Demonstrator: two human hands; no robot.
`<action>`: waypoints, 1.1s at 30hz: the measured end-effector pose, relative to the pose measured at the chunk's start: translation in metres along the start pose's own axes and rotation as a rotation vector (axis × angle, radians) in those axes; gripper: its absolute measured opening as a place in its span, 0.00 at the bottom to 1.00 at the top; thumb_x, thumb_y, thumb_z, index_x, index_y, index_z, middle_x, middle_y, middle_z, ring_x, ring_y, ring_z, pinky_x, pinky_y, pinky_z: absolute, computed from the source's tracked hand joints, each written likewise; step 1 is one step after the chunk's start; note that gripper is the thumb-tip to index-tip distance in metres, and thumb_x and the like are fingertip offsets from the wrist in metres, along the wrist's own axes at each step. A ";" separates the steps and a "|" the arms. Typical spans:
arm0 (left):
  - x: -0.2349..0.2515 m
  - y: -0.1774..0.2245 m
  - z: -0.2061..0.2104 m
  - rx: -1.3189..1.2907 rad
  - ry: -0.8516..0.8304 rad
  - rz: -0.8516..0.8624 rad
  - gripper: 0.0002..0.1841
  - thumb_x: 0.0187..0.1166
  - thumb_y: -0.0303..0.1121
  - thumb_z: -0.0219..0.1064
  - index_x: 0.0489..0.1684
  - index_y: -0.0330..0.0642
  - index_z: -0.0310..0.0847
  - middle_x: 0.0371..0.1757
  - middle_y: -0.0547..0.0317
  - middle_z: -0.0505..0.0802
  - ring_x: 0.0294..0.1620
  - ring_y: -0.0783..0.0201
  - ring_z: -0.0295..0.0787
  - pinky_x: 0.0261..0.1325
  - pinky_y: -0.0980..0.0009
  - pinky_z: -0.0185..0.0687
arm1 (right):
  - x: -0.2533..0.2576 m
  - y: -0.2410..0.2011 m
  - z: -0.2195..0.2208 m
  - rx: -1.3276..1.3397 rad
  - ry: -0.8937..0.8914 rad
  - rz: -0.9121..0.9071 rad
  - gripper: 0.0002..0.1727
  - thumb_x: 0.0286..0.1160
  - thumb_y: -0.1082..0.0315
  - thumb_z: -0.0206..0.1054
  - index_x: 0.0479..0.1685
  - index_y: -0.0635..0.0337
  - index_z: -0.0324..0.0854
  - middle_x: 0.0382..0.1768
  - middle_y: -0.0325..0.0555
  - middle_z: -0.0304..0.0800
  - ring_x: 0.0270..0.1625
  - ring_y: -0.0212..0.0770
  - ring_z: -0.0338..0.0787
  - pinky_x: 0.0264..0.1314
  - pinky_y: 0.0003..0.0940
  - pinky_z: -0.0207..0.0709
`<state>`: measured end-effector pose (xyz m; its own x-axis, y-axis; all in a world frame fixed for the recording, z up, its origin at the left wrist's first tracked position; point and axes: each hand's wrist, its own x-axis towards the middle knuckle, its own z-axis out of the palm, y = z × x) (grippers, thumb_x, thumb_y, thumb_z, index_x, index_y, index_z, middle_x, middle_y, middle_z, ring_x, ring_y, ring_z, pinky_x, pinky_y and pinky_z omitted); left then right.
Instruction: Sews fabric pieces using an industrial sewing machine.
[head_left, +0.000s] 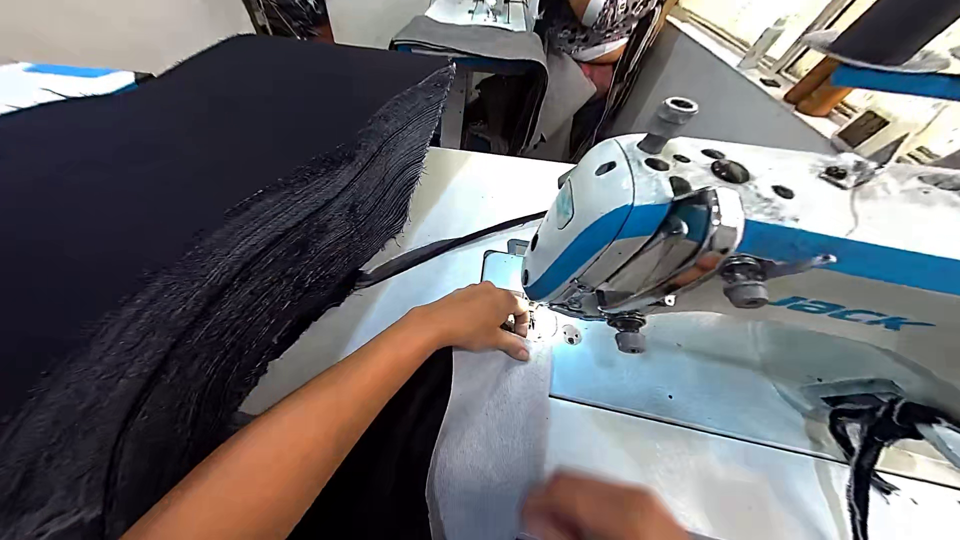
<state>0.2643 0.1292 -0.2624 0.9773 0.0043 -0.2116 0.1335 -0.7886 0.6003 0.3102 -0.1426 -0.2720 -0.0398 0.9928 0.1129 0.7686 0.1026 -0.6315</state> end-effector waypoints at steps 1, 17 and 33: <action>0.000 0.000 0.001 -0.012 0.004 -0.004 0.15 0.77 0.42 0.75 0.45 0.36 0.89 0.38 0.50 0.92 0.43 0.52 0.89 0.50 0.47 0.82 | 0.016 0.011 -0.006 -0.108 0.183 -0.029 0.12 0.83 0.61 0.66 0.45 0.59 0.92 0.43 0.49 0.96 0.46 0.44 0.95 0.49 0.41 0.88; -0.149 0.064 0.095 0.028 0.545 -0.510 0.36 0.76 0.61 0.67 0.60 0.28 0.80 0.26 0.46 0.91 0.26 0.44 0.92 0.29 0.45 0.86 | 0.044 0.095 0.011 -0.363 0.527 -0.130 0.17 0.87 0.56 0.62 0.46 0.55 0.94 0.51 0.45 0.97 0.63 0.42 0.92 0.67 0.30 0.83; -0.128 0.059 0.070 0.132 0.262 -0.782 0.31 0.93 0.52 0.47 0.39 0.32 0.85 0.35 0.38 0.92 0.47 0.38 0.92 0.48 0.43 0.81 | 0.056 0.104 0.005 -0.452 0.528 -0.150 0.19 0.83 0.54 0.59 0.40 0.52 0.94 0.46 0.40 0.96 0.53 0.45 0.94 0.58 0.44 0.86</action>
<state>0.1354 0.0394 -0.2536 0.6194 0.7104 -0.3341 0.7850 -0.5642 0.2558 0.3844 -0.0756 -0.3350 0.0607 0.7956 0.6028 0.9731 0.0872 -0.2130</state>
